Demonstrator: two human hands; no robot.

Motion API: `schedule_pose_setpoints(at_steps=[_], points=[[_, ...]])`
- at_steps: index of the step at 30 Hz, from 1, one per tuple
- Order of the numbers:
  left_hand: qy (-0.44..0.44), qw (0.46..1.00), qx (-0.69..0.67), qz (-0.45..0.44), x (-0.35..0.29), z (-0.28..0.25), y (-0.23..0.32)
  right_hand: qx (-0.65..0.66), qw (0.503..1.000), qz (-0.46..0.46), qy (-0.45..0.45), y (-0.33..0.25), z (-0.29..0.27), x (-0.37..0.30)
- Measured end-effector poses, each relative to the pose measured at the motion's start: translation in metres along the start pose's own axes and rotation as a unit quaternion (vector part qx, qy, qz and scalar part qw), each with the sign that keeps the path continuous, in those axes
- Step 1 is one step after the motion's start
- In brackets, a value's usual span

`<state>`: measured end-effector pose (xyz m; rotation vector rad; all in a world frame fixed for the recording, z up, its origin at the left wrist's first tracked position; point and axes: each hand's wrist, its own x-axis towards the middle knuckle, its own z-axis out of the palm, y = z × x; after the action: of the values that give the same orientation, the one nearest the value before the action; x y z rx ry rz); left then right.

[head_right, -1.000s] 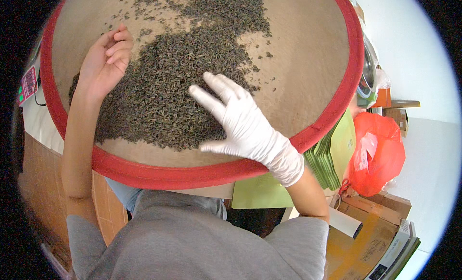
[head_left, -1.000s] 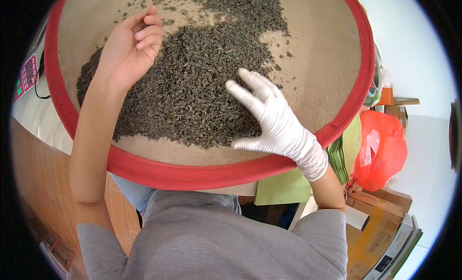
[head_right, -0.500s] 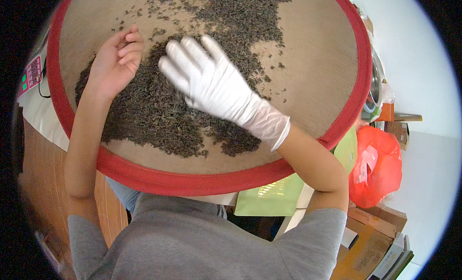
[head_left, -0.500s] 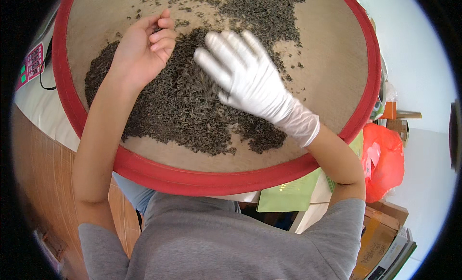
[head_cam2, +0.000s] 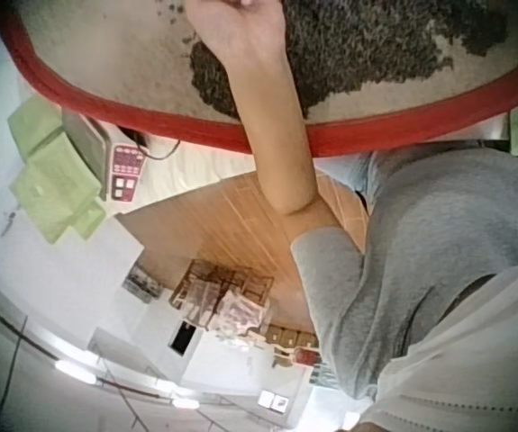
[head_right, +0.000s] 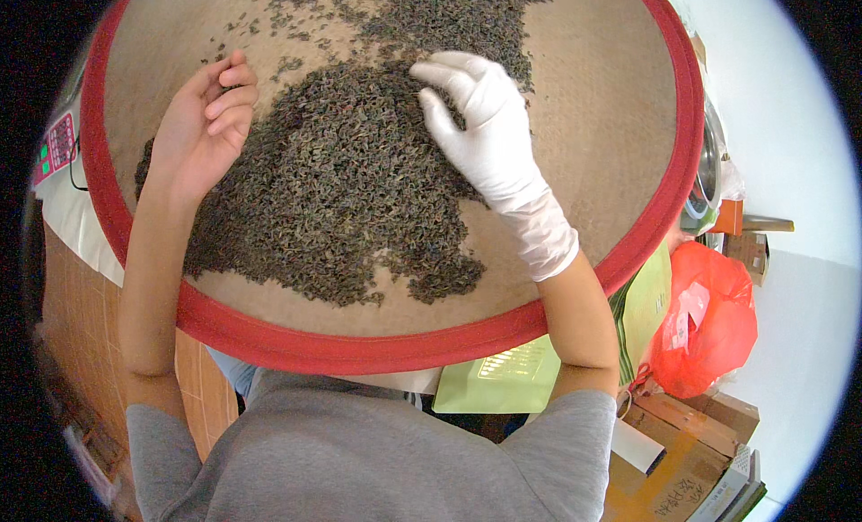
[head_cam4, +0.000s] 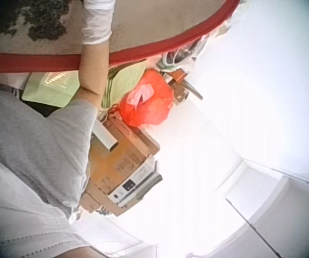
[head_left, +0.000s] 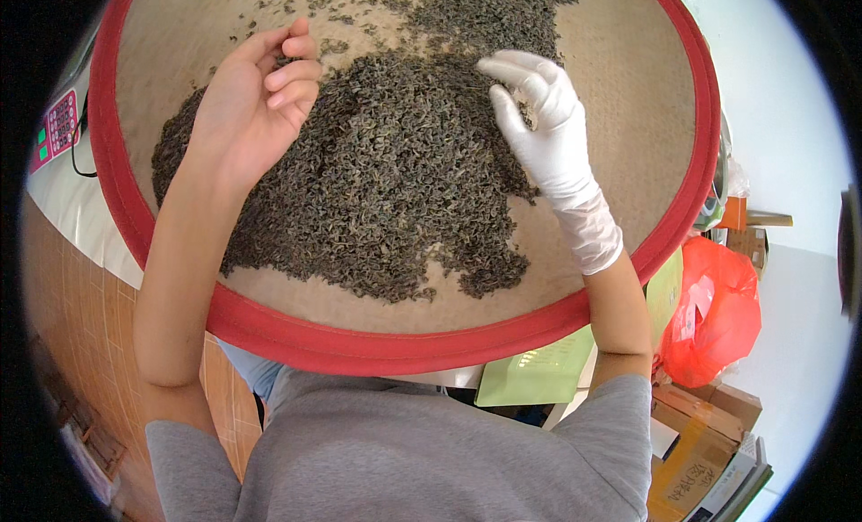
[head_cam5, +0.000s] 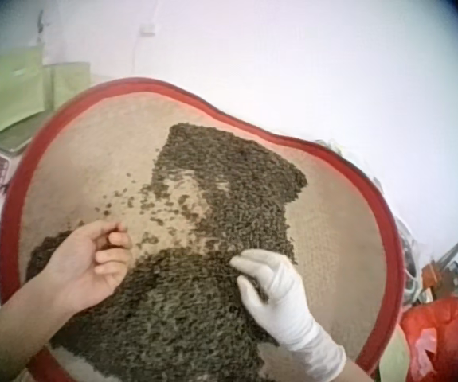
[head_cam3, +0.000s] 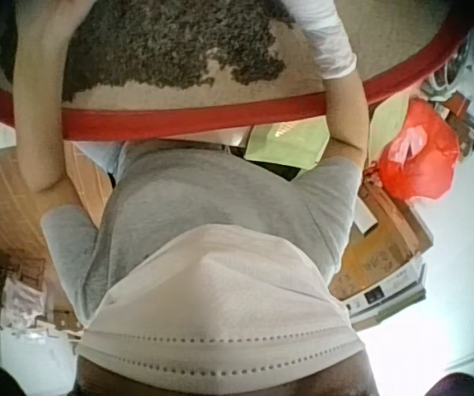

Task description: The person sorts through dried tea leaves on a large circular tray, picking out debris by hand, and then scoops the leaves into green bags.

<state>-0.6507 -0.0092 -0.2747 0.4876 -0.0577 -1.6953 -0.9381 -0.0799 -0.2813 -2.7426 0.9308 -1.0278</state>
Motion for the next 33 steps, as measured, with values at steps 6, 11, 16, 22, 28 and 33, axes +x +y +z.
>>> schedule_pose_setpoints(at_steps=[6, 11, 16, 22, 28, 33], points=[[-0.010, 1.000, 0.015, 0.000, 0.001, -0.005, -0.002, 0.001, 0.985, -0.111, -0.134, -0.045, 0.010, 0.003], [0.013, 1.000, 0.010, -0.001, 0.000, -0.001, -0.004, -0.015, 0.987, -0.031, -0.160, -0.026, 0.013, 0.001], [0.001, 1.000, 0.022, 0.015, 0.000, -0.003, -0.003, 0.023, 0.996, 0.014, -0.088, -0.002, 0.001, 0.002], [-0.015, 1.000, -0.005, -0.001, -0.002, -0.002, 0.002, 0.027, 0.996, 0.005, -0.080, -0.016, 0.003, 0.004], [-0.060, 0.997, -0.033, 0.027, 0.000, -0.008, 0.013, 0.045, 0.996, -0.040, -0.073, -0.024, 0.026, 0.021], [-0.035, 0.998, -0.046, 0.013, 0.002, -0.013, 0.010, 0.039, 0.993, -0.056, -0.101, -0.025, 0.037, 0.043]])
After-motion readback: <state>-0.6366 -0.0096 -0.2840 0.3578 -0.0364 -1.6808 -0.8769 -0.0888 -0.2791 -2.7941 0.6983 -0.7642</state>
